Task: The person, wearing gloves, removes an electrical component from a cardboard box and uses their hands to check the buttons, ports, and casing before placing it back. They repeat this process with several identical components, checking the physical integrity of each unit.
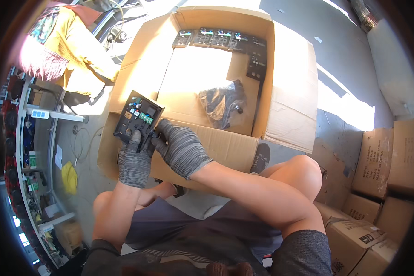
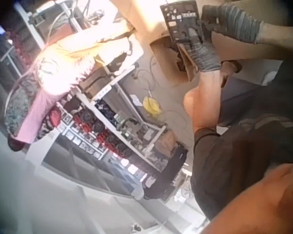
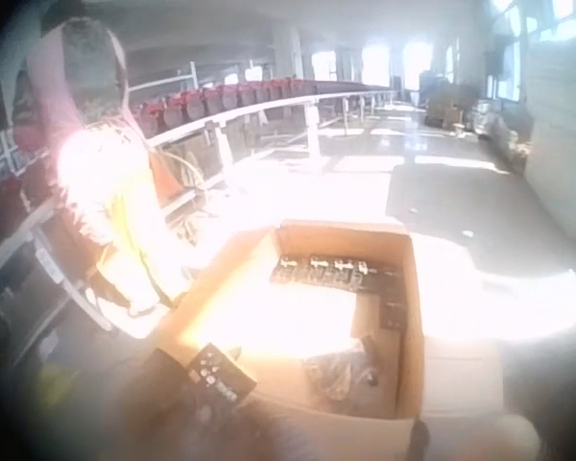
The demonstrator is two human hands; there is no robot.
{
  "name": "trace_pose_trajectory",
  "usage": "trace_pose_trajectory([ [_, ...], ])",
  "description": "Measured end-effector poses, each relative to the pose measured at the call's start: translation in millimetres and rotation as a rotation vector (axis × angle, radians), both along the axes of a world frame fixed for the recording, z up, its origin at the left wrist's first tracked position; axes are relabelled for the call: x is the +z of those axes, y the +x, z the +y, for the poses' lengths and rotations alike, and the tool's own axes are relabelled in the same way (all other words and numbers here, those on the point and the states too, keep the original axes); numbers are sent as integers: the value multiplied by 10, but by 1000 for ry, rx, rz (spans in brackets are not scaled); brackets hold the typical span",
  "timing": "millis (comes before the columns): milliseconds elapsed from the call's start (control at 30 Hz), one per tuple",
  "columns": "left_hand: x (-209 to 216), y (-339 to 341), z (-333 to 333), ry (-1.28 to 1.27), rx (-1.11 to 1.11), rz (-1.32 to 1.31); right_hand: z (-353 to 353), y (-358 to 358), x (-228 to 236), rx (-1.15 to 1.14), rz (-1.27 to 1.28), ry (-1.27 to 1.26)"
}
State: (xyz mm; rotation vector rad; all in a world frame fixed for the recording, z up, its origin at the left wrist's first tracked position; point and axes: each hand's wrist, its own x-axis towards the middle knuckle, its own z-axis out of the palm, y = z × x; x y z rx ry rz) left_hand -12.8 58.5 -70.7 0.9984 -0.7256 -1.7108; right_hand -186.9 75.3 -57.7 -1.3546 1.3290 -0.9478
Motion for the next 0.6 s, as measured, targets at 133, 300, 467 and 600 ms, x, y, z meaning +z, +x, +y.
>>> trace_pose_trajectory([
  [133,103,170,-250,100,184,-113,34,-127,-25,24,190,-138],
  [300,-225,1908,-1239,255,450,-362,139,-434,123,152,255,-17],
  [467,-1288,3305,-1442,585,439,-636,103,-788,174,212,445,11],
  [600,-2092,3882,-1253,694,627,-405,35,-1067,66,218,688,-1],
])
